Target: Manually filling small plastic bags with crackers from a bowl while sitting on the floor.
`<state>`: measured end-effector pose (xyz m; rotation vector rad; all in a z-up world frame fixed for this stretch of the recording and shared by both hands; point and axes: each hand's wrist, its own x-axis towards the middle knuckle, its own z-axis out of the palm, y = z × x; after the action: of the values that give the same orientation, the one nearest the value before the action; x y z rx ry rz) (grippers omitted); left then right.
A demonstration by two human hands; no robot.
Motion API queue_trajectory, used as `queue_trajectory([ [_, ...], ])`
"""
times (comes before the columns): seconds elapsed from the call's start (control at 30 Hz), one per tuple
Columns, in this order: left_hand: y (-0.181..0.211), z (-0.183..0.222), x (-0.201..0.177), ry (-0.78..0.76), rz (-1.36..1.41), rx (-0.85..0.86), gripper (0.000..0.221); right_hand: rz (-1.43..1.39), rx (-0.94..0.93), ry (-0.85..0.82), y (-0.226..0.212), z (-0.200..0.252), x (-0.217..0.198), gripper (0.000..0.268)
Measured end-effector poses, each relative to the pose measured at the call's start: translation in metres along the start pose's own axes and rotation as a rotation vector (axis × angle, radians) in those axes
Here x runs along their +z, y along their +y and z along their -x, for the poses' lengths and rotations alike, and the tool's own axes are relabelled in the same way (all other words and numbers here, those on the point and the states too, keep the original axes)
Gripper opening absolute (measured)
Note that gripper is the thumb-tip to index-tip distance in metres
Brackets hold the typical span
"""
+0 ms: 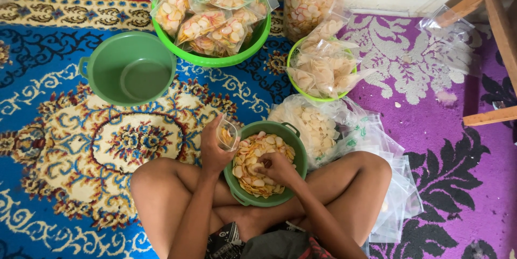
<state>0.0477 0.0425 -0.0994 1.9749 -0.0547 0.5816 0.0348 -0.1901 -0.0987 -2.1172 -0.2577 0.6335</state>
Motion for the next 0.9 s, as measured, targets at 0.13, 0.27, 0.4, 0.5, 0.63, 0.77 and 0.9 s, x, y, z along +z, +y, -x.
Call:
queue_trajectory([
  [0.13, 0.003, 0.000, -0.001, 0.007, 0.008, -0.015, 0.081, -0.064, 0.017, 0.017, 0.009, 0.000, -0.010, 0.030],
  [0.27, -0.004, 0.002, 0.002, 0.014, -0.024, -0.011, 0.084, -0.137, 0.031, 0.089, 0.028, -0.004, -0.020, 0.031],
  [0.4, 0.004, 0.000, -0.001, 0.007, 0.003, -0.006, 0.081, -0.215, 0.053, 0.153, 0.031, 0.001, -0.029, 0.035],
  [0.5, 0.000, 0.002, 0.000, 0.017, -0.021, 0.010, 0.082, -0.269, 0.048, 0.139, 0.021, 0.007, -0.041, 0.030],
  [0.63, -0.001, 0.003, 0.002, 0.028, -0.045, 0.032, 0.082, -0.417, 0.038, 0.153, 0.007, 0.010, -0.049, 0.028],
  [0.77, -0.004, 0.004, 0.003, 0.045, -0.010, 0.103, 0.085, -0.663, -0.065, 0.196, 0.007, 0.006, -0.050, 0.023],
  [0.9, 0.009, 0.002, -0.002, 0.006, -0.007, 0.152, 0.081, -0.752, -0.118, 0.253, -0.024, 0.004, -0.054, 0.026],
])
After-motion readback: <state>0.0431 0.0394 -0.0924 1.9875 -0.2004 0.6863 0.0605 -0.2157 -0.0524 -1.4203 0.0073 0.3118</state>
